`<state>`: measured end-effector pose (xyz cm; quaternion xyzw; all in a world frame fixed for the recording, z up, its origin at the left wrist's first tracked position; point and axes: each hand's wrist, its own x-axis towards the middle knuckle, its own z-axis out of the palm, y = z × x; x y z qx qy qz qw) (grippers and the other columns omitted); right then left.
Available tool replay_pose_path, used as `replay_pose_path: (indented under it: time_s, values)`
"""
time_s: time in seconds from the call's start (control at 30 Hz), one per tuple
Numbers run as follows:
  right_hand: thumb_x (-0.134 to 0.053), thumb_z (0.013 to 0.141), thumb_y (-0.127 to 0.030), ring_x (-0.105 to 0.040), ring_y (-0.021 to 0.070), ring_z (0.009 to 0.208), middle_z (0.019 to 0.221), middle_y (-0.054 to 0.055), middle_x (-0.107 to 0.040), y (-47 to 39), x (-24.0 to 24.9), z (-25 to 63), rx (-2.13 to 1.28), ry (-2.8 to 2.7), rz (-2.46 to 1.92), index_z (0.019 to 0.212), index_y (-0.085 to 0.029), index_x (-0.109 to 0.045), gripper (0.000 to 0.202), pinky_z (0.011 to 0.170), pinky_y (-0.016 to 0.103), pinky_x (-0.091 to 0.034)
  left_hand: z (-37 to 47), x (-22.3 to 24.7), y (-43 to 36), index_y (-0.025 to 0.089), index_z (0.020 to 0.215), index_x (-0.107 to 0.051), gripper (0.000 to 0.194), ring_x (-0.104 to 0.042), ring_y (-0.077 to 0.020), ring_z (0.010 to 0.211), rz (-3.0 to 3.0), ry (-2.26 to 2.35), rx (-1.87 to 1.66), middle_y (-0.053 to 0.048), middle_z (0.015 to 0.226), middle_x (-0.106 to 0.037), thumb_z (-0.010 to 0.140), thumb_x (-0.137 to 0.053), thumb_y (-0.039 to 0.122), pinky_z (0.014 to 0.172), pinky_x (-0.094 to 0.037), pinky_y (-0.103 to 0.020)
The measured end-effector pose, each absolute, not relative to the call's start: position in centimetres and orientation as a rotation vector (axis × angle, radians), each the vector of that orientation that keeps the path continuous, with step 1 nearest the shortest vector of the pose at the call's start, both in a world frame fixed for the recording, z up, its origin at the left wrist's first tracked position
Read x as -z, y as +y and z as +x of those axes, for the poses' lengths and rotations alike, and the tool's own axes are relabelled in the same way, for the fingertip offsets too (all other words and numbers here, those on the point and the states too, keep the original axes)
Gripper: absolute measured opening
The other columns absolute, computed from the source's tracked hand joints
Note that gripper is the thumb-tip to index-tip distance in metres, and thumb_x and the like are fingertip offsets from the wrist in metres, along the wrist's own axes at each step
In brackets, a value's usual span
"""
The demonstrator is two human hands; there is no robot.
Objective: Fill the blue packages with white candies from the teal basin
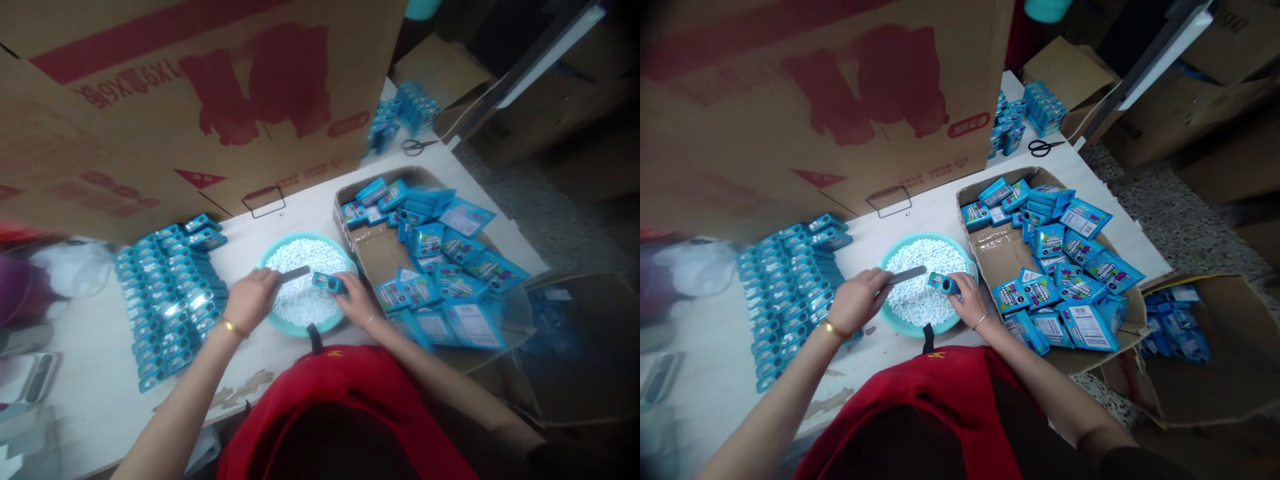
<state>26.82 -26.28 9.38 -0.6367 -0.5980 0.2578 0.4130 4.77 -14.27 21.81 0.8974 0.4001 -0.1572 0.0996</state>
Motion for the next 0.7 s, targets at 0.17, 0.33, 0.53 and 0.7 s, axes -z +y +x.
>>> replay_pose_path:
  time_s: [0.17,0.33,0.53,0.7]
  values:
    - [-0.06,0.084,-0.03,-0.058,0.0245,0.107,0.111,0.009,-0.06,-26.7,-9.8,27.7,-0.664,-1.376,-1.649,0.116,-0.024,-0.053,0.034,0.095,0.042,-0.048,3.4,-10.9,-14.4,0.018,0.099,-0.058,0.017,-0.058,-0.0245,0.097,2.224,1.424,0.465,-0.011,0.102,-0.062,0.089,-0.045,0.023,0.081,-0.046,-0.036]
    - [-0.062,0.082,-0.034,-0.059,0.0236,0.102,0.107,0.007,-0.061,-27.0,-9.7,27.7,-0.709,-1.285,-1.683,0.113,-0.024,-0.054,0.033,0.092,0.04,-0.049,7.2,-5.4,-16.4,0.02,0.109,-0.055,0.023,-0.059,-0.0222,0.104,2.108,1.4,0.258,-0.009,0.11,-0.064,0.091,-0.043,0.027,0.087,-0.045,-0.033]
    - [-0.062,0.082,-0.035,-0.059,0.0233,0.101,0.107,0.007,-0.061,-27.5,-9.9,27.6,-0.721,-1.269,-1.707,0.113,-0.024,-0.054,0.034,0.09,0.038,-0.048,4.9,-7.3,-15.8,0.021,0.107,-0.055,0.028,-0.063,-0.0168,0.089,2.006,1.277,0.036,-0.004,0.101,-0.067,0.09,-0.046,0.042,0.081,-0.049,-0.028]
    - [-0.06,0.083,-0.033,-0.059,0.024,0.104,0.108,0.008,-0.061,-26.9,-9.7,27.3,-0.699,-1.346,-1.693,0.114,-0.023,-0.054,0.034,0.092,0.039,-0.048,2.3,-14.2,-14.8,0.021,0.106,-0.056,0.029,-0.061,-0.0179,0.087,2.086,1.088,-0.133,-0.006,0.099,-0.065,0.089,-0.047,0.042,0.082,-0.049,-0.032]
